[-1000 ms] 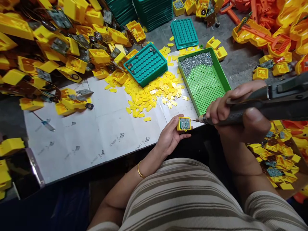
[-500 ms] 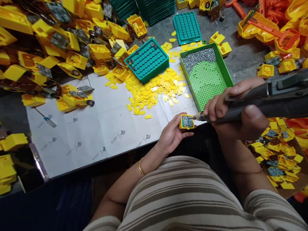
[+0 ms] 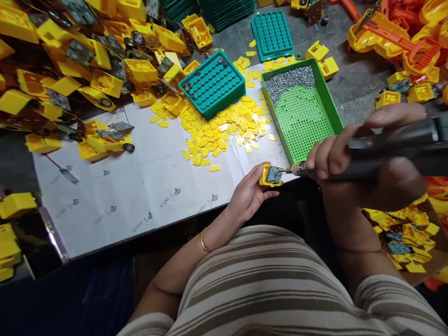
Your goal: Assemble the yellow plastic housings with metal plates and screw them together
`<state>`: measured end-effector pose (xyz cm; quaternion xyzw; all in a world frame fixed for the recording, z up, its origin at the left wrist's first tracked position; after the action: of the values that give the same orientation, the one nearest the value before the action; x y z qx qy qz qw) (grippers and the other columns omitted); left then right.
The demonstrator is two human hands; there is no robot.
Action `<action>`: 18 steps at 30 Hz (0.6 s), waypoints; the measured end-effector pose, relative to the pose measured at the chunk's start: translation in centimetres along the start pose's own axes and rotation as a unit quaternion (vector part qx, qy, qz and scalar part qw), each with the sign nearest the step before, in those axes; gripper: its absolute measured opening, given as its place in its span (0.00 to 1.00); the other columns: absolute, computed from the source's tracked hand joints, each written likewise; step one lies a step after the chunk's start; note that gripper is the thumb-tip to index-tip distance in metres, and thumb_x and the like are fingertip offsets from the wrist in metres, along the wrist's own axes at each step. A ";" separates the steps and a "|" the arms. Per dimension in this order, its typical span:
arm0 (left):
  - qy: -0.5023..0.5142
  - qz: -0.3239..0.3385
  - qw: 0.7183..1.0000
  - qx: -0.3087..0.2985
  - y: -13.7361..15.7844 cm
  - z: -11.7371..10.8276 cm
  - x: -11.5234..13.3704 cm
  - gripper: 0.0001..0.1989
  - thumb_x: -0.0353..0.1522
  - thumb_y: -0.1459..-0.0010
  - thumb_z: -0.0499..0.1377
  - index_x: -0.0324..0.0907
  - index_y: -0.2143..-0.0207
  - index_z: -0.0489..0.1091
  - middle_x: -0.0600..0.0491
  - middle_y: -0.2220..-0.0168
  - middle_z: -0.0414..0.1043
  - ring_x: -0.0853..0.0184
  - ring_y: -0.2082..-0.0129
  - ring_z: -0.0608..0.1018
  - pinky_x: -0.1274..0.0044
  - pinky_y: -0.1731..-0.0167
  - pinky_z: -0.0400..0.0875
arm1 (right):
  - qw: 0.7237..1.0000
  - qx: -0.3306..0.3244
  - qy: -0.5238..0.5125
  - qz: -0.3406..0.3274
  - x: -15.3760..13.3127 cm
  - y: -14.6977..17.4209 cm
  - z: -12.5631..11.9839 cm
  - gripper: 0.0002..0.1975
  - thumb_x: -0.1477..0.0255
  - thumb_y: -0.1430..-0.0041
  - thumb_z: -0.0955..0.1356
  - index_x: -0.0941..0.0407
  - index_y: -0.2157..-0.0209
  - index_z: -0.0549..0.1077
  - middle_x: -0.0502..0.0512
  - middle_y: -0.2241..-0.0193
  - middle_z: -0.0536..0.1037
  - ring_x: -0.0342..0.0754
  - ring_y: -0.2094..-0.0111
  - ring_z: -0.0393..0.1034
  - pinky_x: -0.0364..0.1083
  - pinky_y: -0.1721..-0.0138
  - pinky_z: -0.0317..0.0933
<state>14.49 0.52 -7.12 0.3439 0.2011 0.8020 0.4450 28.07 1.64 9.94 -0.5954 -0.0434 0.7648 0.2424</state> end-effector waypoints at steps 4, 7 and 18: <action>0.043 0.027 0.999 0.019 -0.1 -0.4 0.9 0.09 0.34 0.37 0.56 0.41 0.57 0.71 0.51 0.61 0.75 0.68 0.68 0.79 0.79 0.75 0.75 | 0.999 0.025 0.021 0.001 -0.1 0.2 -1.4 0.09 0.63 0.48 0.70 0.49 0.67 0.68 0.44 0.84 0.65 0.45 0.86 0.60 0.48 0.82 0.61; 0.082 0.005 0.997 0.011 -0.6 -0.1 1.2 0.12 0.37 0.35 0.53 0.40 0.57 0.71 0.50 0.62 0.76 0.67 0.68 0.79 0.79 0.76 0.75 | 0.997 0.061 -0.025 -0.041 0.7 -0.1 -1.7 0.04 0.67 0.46 0.68 0.51 0.68 0.68 0.45 0.83 0.64 0.43 0.86 0.58 0.47 0.82 0.60; 0.105 0.094 0.987 0.079 -0.3 -2.0 5.1 0.12 0.37 0.35 0.53 0.43 0.55 0.71 0.52 0.62 0.77 0.69 0.70 0.79 0.80 0.77 0.74 | 0.997 0.066 -0.020 -0.047 1.8 -2.1 -1.7 0.08 0.67 0.53 0.70 0.49 0.67 0.75 0.46 0.84 0.66 0.45 0.86 0.58 0.49 0.83 0.58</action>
<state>11.32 4.96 -6.75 0.3096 0.2764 0.8535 0.3151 30.04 3.88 8.60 -0.5601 -0.0256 0.7655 0.3158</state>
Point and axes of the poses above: each hand's wrist, its own y-axis away from the middle knuckle, its own z-axis out of the palm, x = y × z, the point moved 8 cm from there along -y, towards the middle knuckle
